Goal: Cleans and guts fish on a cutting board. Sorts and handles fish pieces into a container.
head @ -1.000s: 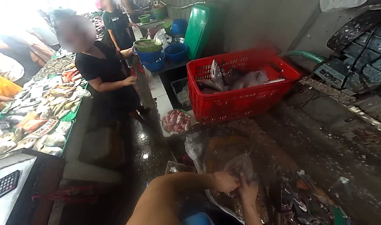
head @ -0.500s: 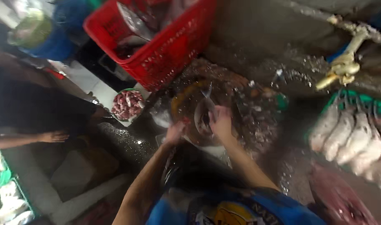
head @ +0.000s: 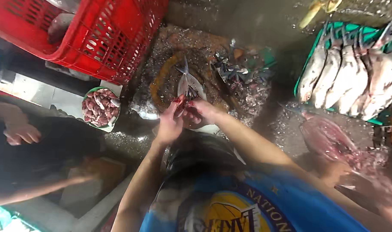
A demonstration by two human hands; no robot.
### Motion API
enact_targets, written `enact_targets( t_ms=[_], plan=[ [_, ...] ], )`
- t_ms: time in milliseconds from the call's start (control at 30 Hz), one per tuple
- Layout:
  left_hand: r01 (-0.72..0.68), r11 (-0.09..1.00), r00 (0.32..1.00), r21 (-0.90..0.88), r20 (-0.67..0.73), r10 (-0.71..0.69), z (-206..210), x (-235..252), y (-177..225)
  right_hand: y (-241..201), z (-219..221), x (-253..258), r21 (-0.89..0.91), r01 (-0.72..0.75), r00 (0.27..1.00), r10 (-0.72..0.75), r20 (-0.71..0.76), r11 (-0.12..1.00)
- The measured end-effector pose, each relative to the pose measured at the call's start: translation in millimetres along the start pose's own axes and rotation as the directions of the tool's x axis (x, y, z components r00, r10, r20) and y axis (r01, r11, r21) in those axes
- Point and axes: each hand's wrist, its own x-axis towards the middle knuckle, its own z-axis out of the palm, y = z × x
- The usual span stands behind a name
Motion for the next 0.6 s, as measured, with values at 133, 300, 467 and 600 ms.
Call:
enact_targets(
  t_ms=[133, 300, 467, 600],
  plan=[
    [-0.022, 0.999, 0.999, 0.039, 0.032, 0.020, 6, 0, 6, -6, 2, -7, -0.052, -0.030, 0.997, 0.027, -0.071, 0.998],
    [-0.030, 0.996, 0.996, 0.090, 0.090, 0.021, 13, -1, 10, -2, -3, -7, -0.115, -0.001, 0.998, -0.006, -0.062, 0.993],
    [-0.032, 0.992, 0.991, 0.121, 0.130, 0.016, 18, -2, 13, 4, -4, -12, -0.260, -0.002, 0.997, -0.019, -0.077, 0.966],
    [0.089, 0.995, 0.987, -0.036, 0.135, -0.083, 27, -4, 0, 16, -8, -20, -0.541, 0.124, 0.971, -0.215, -0.108, 0.832]
  ],
)
